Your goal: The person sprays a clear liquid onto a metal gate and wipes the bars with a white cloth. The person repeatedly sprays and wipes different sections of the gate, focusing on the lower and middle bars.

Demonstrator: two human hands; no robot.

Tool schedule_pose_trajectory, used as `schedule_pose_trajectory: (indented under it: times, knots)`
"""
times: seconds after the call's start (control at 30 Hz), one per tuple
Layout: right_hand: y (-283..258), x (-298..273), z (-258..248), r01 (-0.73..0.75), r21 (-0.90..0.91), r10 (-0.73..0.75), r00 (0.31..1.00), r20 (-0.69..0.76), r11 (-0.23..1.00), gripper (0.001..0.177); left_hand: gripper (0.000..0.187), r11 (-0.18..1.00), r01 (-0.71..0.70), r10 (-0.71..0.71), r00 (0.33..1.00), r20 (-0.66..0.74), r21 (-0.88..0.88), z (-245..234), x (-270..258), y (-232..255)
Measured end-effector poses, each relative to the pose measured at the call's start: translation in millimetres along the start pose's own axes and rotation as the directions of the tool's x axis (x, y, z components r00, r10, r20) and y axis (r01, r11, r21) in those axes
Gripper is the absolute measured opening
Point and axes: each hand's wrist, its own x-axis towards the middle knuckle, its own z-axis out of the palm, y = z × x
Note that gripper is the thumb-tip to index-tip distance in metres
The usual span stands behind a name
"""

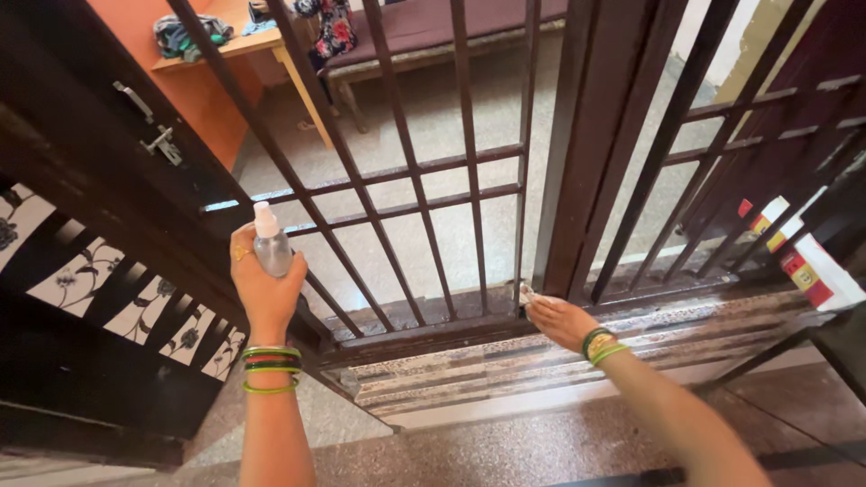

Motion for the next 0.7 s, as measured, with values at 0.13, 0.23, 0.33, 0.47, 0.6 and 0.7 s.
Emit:
schedule_pose_trajectory:
  times: [0.13,0.23,0.33,0.47,0.6,0.7]
  knots:
    - [68,-6,-80,-0.17,0.297,0.093,0.962,0.255,0.94,0.063,0.053,0.997,-0.055,0.055,0.998,0.009,0.047,0,-3,-7]
    - [125,-10,-155,-0.326,-0.284,0.326,0.944,-0.049,0.902,0.049,0.055,0.998,-0.002,0.003,1.0,-0.011,0.065,5,-6,-13]
    - [146,-22,-177,-0.436,-0.197,0.209,0.719,-0.663,0.878,0.046,0.061,0.995,-0.061,0.063,0.998,-0.029,0.082,9,-11,-15]
    - [115,-4,-90,-0.436,-0.045,0.357,0.787,-0.504,0.899,0.052,0.066,0.996,-0.062,0.064,0.997,-0.041,0.059,9,-13,-5]
    - [39,-24,11,-0.32,-0.263,0.327,0.945,-0.021,0.91,0.066,0.078,0.97,0.064,-0.098,0.986,-0.137,-0.234,23,-45,9]
    - [-7,-48,45,-0.312,0.026,0.297,0.871,-0.391,0.95,0.059,0.067,0.94,0.001,-0.101,0.956,-0.274,-0.342,50,-101,7]
